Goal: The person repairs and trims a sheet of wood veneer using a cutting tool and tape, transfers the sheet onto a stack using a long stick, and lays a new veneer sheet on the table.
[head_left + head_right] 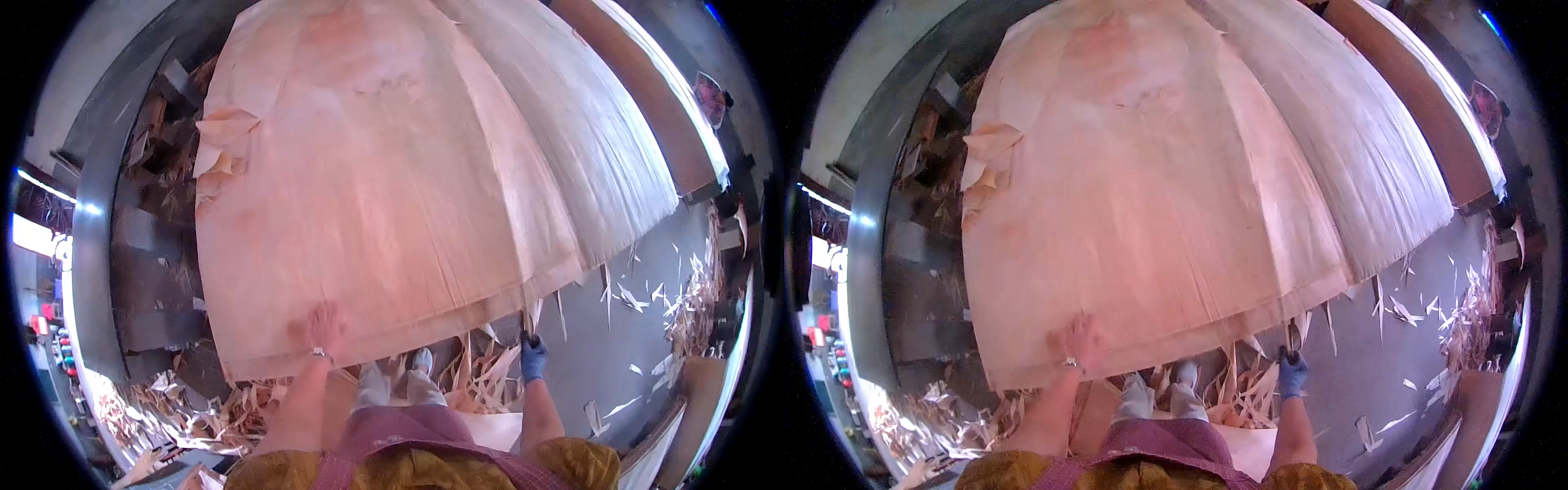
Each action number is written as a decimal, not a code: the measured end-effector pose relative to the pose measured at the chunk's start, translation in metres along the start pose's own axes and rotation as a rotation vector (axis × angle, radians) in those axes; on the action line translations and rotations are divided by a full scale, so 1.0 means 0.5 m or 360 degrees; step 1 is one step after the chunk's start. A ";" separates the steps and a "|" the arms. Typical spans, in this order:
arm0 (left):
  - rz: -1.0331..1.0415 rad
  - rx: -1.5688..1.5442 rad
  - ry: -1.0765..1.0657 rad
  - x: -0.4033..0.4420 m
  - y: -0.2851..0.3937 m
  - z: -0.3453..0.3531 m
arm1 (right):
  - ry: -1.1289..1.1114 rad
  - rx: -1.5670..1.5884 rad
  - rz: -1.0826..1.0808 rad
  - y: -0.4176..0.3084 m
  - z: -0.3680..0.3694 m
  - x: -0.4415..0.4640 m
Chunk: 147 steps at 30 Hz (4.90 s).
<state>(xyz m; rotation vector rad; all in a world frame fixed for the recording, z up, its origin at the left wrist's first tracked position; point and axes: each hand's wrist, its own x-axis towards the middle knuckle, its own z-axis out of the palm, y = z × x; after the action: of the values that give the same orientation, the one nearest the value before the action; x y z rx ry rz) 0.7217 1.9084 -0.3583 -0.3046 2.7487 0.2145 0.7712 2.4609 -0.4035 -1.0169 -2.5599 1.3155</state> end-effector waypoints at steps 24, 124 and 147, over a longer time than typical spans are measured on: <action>0.0288 -0.0018 -0.0298 0.258 0.103 -0.241 | -0.0082 -0.0583 -0.0354 -0.366 0.321 0.305; -0.1701 0.0150 0.0548 0.403 -1.128 -0.253 | -0.0138 -0.1072 -0.0519 -0.821 1.097 0.180; -0.0793 -0.0527 0.0460 0.231 -0.808 -0.196 | -0.0722 -0.0673 -0.1856 -0.858 0.944 -0.159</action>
<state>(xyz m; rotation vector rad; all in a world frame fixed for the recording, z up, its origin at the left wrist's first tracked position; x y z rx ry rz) 0.6794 1.4791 -0.3549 -1.1700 2.7898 0.5225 0.4397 1.9122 -0.3597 0.8432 -2.8917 0.6842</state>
